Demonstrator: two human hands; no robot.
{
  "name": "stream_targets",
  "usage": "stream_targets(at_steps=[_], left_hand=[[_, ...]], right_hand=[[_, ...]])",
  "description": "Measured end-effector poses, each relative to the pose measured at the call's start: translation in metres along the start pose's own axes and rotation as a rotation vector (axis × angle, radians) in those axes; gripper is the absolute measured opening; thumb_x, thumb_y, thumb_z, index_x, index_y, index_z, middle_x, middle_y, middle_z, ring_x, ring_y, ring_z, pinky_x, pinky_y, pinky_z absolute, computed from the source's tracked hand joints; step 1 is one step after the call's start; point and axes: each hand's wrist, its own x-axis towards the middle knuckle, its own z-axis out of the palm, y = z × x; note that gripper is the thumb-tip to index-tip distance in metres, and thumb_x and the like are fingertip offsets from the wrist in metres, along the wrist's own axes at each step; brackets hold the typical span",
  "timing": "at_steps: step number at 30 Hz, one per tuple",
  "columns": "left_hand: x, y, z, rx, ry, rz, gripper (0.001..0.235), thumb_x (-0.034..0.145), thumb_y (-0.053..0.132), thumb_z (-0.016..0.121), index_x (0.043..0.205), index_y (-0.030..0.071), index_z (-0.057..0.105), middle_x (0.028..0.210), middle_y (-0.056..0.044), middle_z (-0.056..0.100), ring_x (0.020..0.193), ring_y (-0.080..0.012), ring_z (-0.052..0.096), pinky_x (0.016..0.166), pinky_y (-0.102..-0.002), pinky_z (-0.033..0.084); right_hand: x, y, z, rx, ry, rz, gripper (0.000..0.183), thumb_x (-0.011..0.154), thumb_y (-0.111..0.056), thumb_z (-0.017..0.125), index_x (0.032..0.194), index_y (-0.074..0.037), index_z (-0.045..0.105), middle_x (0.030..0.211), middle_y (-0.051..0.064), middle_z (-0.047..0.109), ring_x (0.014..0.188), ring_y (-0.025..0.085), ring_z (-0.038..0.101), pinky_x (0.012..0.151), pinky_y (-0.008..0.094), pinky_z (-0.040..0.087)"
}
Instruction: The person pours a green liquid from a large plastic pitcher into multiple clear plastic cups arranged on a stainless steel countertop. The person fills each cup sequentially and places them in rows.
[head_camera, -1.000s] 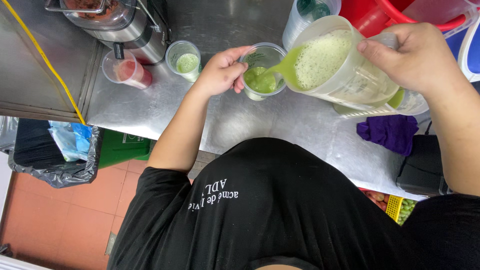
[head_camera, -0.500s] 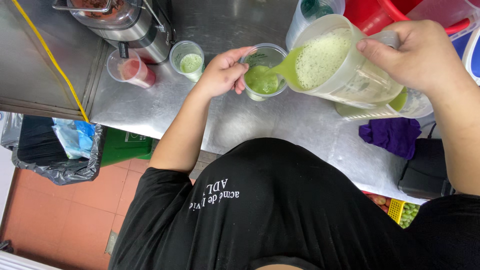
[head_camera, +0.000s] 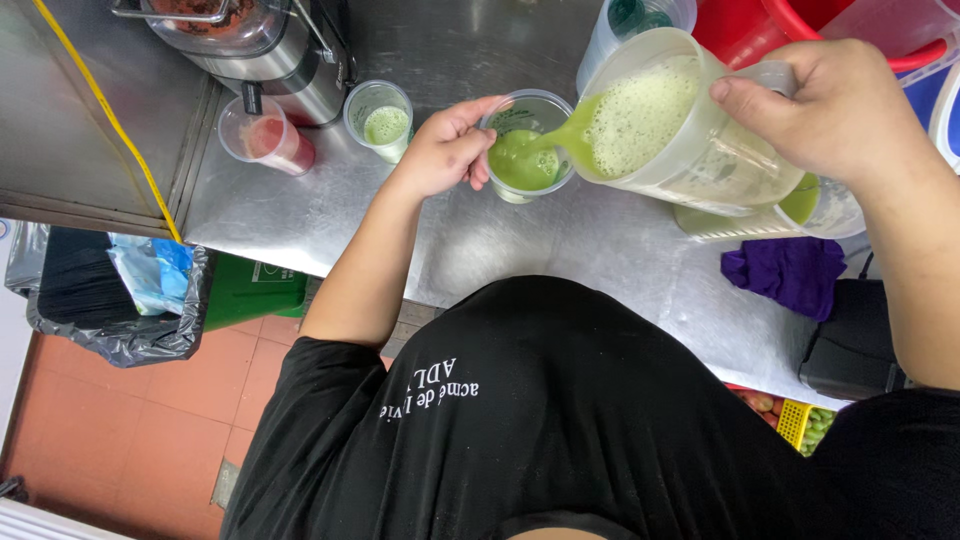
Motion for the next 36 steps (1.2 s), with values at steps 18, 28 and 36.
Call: stream_targets(at_steps=[18, 28, 36], left_hand=[[-0.011, -0.026, -0.007, -0.056, 0.099, -0.004, 0.046, 0.106, 0.008, 0.052, 0.153, 0.009, 0.05, 0.07, -0.002, 0.065, 0.058, -0.0094, 0.063, 0.055, -0.025, 0.054], [0.012, -0.206, -0.02, -0.32, 0.462, -0.024, 0.054, 0.108, 0.014, 0.05, 0.159, 0.016, 0.034, 0.074, -0.006, 0.069, 0.06, -0.013, 0.066, 0.055, -0.025, 0.051], [0.028, -0.256, -0.041, -0.34, 0.677, -0.024, 0.063, 0.106, 0.018, 0.05, 0.162, 0.017, 0.021, 0.08, -0.008, 0.073, 0.065, -0.0137, 0.069, 0.058, -0.025, 0.053]], right_hand=[[-0.011, 0.128, 0.095, 1.245, 0.118, 0.135, 0.027, 0.102, -0.01, 0.062, 0.076, -0.003, 0.056, 0.068, 0.006, 0.05, 0.06, 0.015, 0.044, 0.061, 0.031, 0.035], [-0.074, 0.167, 0.183, 1.461, 0.263, 0.24, 0.016, 0.096, -0.019, 0.055, 0.084, -0.008, 0.055, 0.069, 0.003, 0.043, 0.063, 0.016, 0.039, 0.063, 0.032, 0.032], [-0.1, 0.184, 0.202, 1.441, 0.22, 0.207, 0.025, 0.098, -0.016, 0.053, 0.076, -0.006, 0.051, 0.066, 0.005, 0.044, 0.061, 0.016, 0.039, 0.066, 0.033, 0.033]])
